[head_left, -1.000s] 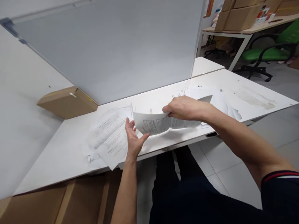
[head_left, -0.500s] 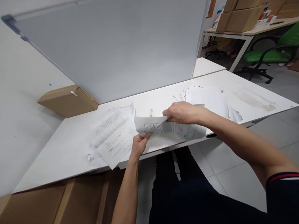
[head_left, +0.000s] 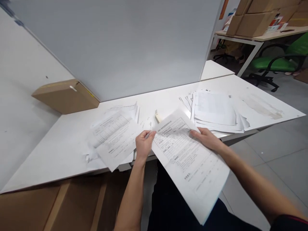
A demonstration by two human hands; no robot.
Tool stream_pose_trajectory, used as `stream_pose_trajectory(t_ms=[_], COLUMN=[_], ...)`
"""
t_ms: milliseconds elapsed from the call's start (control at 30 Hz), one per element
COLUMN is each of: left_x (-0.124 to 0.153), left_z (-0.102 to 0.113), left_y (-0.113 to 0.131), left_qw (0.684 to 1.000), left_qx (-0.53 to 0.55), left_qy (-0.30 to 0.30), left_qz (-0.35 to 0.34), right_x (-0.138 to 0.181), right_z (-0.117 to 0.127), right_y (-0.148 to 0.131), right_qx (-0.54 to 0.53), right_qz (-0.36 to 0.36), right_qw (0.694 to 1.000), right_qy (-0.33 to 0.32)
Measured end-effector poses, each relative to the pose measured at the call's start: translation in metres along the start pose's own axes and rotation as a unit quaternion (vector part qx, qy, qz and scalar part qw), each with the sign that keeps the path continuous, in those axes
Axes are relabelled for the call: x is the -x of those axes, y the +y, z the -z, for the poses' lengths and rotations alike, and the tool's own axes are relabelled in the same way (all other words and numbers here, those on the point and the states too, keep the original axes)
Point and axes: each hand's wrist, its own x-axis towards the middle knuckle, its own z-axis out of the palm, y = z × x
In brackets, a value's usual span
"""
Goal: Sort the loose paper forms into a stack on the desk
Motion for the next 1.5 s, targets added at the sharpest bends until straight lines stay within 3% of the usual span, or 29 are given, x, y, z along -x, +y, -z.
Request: stream_pose_trajectory(t_ms=[67,133,267,400,600,800,1100,1500], left_x=[0.000,0.003,0.013,0.015,0.008,0.000,-0.002,-0.008], left_z=[-0.009,-0.016,-0.021,-0.028,-0.038,-0.044,-0.050,-0.046], left_y=[-0.008,-0.015,-0.020,-0.017,-0.014,-0.011,-0.007,-0.012], left_qw=[1.000,0.997,0.991,0.996,0.993,0.982,0.957,0.950], left_qx=[0.006,0.041,0.046,0.016,-0.077,-0.177,-0.279,-0.295], left_qy=[0.005,-0.027,-0.095,-0.080,-0.082,-0.065,-0.075,-0.099], left_qz=[0.023,0.051,0.083,0.043,0.028,0.025,0.015,-0.042], right_x=[0.009,0.018,0.030,0.031,0.023,0.017,0.011,-0.001], right_z=[-0.013,-0.019,-0.013,-0.003,-0.002,0.001,0.005,0.014], right_y=[0.025,0.042,0.056,0.054,0.042,0.041,0.049,0.044], right_qx=[-0.053,-0.075,-0.077,-0.094,0.157,0.212,0.221,0.190], right_qz=[-0.042,-0.077,-0.110,-0.071,-0.065,-0.016,0.010,-0.012], right_qw=[0.998,0.994,0.991,0.992,0.972,0.962,0.953,0.963], right_qy=[0.013,0.012,0.012,0.039,0.163,0.174,0.206,0.191])
